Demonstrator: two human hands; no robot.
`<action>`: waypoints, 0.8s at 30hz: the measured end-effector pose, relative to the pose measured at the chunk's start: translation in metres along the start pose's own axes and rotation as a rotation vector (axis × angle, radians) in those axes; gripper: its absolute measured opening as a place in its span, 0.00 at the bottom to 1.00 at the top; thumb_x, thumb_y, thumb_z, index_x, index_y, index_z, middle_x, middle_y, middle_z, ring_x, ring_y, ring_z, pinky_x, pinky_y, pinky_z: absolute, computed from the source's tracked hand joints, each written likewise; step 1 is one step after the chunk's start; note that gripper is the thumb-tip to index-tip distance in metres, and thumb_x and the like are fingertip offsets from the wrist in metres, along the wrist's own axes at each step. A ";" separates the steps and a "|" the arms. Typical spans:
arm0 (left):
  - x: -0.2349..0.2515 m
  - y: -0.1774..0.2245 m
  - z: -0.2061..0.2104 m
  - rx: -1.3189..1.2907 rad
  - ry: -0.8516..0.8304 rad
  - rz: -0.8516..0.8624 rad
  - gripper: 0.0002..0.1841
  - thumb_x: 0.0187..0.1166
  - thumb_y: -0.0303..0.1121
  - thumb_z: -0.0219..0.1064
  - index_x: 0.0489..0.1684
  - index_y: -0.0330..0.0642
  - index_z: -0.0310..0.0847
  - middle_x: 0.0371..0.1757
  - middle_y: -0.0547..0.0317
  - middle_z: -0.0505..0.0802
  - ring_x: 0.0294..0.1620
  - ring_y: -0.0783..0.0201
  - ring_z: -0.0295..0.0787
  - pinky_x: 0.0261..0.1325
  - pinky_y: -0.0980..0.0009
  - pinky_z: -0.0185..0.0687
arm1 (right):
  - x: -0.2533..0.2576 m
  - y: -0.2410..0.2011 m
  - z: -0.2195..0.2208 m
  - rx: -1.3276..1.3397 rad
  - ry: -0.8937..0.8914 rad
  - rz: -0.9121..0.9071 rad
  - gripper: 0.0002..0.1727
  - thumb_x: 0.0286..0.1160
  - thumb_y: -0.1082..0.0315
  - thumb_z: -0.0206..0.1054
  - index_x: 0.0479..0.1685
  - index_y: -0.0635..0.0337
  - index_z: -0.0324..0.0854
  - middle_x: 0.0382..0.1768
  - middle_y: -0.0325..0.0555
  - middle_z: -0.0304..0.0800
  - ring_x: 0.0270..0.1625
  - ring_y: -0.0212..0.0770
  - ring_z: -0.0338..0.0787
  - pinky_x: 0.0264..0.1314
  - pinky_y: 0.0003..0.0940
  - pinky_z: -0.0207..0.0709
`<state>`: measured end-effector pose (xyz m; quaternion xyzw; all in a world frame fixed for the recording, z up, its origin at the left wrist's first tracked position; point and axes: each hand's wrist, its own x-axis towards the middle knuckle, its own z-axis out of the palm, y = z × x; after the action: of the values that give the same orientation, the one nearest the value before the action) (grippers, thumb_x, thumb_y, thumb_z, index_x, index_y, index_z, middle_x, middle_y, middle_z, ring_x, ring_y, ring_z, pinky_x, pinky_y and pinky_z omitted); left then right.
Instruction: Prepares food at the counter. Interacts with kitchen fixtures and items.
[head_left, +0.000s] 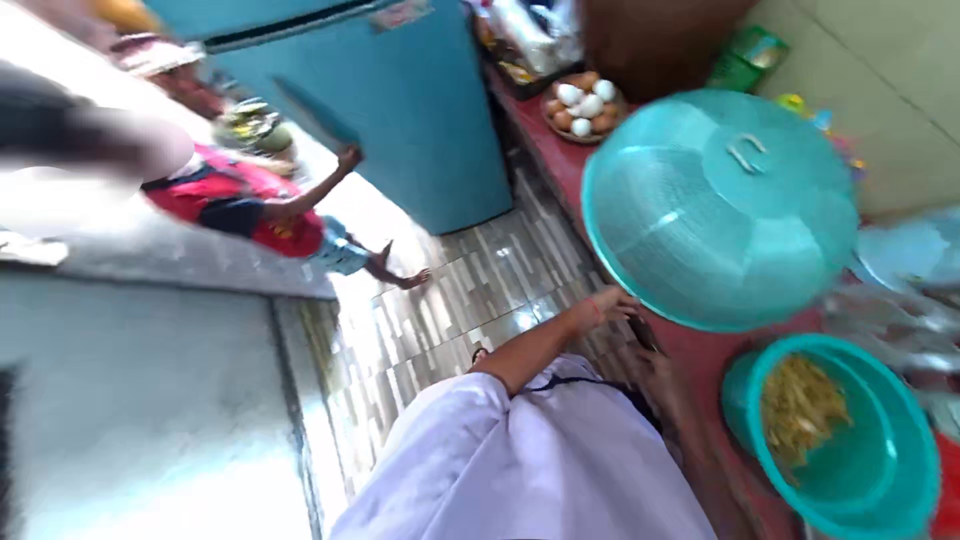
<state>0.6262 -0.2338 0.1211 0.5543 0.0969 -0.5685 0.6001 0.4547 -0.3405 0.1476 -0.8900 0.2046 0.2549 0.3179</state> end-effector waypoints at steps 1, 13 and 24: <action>0.000 -0.002 -0.002 0.004 0.004 -0.006 0.16 0.86 0.29 0.58 0.69 0.34 0.75 0.56 0.49 0.88 0.47 0.63 0.84 0.52 0.65 0.80 | 0.000 0.002 0.001 -0.019 0.011 -0.026 0.19 0.87 0.64 0.61 0.69 0.60 0.86 0.63 0.63 0.91 0.67 0.63 0.89 0.76 0.64 0.76; -0.060 -0.056 -0.103 0.441 0.118 0.191 0.21 0.91 0.33 0.55 0.73 0.25 0.75 0.68 0.29 0.85 0.67 0.40 0.83 0.71 0.45 0.75 | 0.038 -0.022 -0.001 -0.197 -0.098 -0.229 0.19 0.81 0.80 0.58 0.67 0.69 0.85 0.58 0.71 0.90 0.62 0.70 0.89 0.72 0.67 0.76; -0.247 -0.354 -0.239 -0.166 0.927 -0.242 0.19 0.81 0.29 0.67 0.66 0.25 0.78 0.65 0.30 0.86 0.67 0.39 0.83 0.70 0.43 0.76 | 0.058 -0.085 0.012 -0.286 -0.053 -0.279 0.16 0.73 0.75 0.74 0.60 0.67 0.89 0.60 0.73 0.87 0.65 0.71 0.86 0.73 0.65 0.75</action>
<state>0.3867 0.1859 0.0215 0.6843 0.4628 -0.3176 0.4656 0.5408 -0.2829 0.1452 -0.9387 0.0326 0.2582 0.2258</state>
